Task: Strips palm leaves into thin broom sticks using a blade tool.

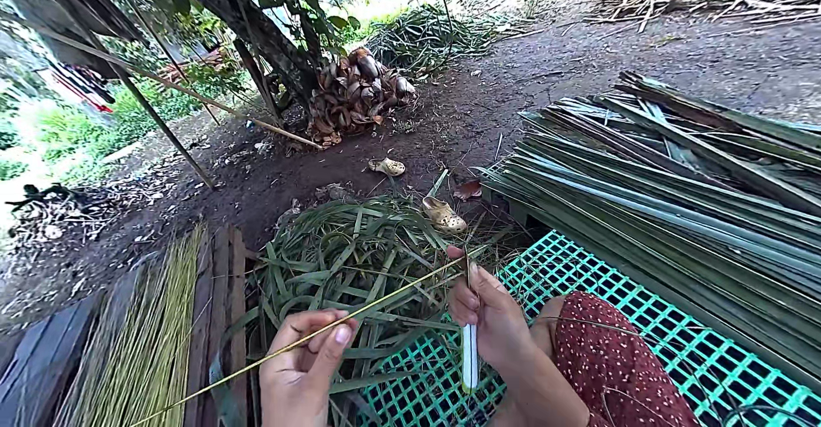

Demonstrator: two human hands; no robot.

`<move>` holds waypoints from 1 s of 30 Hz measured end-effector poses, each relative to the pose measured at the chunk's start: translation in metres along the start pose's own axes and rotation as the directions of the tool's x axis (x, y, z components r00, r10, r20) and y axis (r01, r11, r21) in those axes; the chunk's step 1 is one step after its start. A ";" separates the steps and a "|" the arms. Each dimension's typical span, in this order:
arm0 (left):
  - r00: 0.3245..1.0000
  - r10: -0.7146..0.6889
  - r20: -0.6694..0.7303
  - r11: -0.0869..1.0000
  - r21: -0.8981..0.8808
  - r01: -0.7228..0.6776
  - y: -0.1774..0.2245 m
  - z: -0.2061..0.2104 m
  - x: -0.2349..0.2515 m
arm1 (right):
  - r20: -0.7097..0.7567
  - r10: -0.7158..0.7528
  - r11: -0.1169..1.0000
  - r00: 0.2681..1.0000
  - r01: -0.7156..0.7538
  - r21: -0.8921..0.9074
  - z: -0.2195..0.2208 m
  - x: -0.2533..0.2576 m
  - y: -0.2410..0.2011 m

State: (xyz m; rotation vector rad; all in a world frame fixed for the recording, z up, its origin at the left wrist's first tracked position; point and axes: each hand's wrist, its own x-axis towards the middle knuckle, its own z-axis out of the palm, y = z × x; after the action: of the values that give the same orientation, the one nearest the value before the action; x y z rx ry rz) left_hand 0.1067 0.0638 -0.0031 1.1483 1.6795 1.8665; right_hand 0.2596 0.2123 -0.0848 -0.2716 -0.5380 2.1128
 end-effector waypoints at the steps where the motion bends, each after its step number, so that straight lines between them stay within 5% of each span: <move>1: 1.000 0.022 0.020 1.000 0.015 -0.022 -0.001 0.003 -0.001 | 0.015 0.012 1.000 1.000 -0.012 -0.004 0.002 -0.003 0.003; 6: 0.976 0.205 0.076 0.973 0.091 -0.212 -0.014 0.014 -0.002 | 0.189 0.104 0.995 0.976 -0.102 -0.020 0.013 -0.020 0.011; 13: 0.955 0.259 0.145 0.961 0.064 -0.271 -0.017 0.023 -0.006 | 0.386 0.241 0.970 0.890 -0.213 -0.115 0.026 -0.033 0.013; 17: 0.949 0.270 0.162 0.953 0.097 -0.288 -0.012 0.016 -0.008 | 0.193 0.079 0.984 0.978 -0.045 -0.174 0.011 -0.008 0.001; 22: 0.967 0.232 0.110 0.957 0.150 -0.247 -0.023 0.019 -0.008 | -0.094 0.058 0.991 0.994 -0.069 -0.113 0.005 0.020 -0.005; 27: 0.985 0.169 0.028 0.980 0.101 -0.171 -0.023 0.024 -0.007 | 0.300 0.290 0.956 0.909 -0.257 -0.144 0.017 -0.013 0.013; 30: 0.996 0.093 0.013 0.996 0.014 -0.093 -0.018 0.025 -0.010 | 0.267 0.244 0.965 0.932 -0.206 -0.162 0.019 -0.013 0.017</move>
State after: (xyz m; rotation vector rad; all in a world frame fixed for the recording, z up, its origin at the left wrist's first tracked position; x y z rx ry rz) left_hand 0.1275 0.0767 -0.0244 1.2609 1.6619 1.9014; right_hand 0.2469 0.1883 -0.0766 -0.1052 -0.8527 2.3613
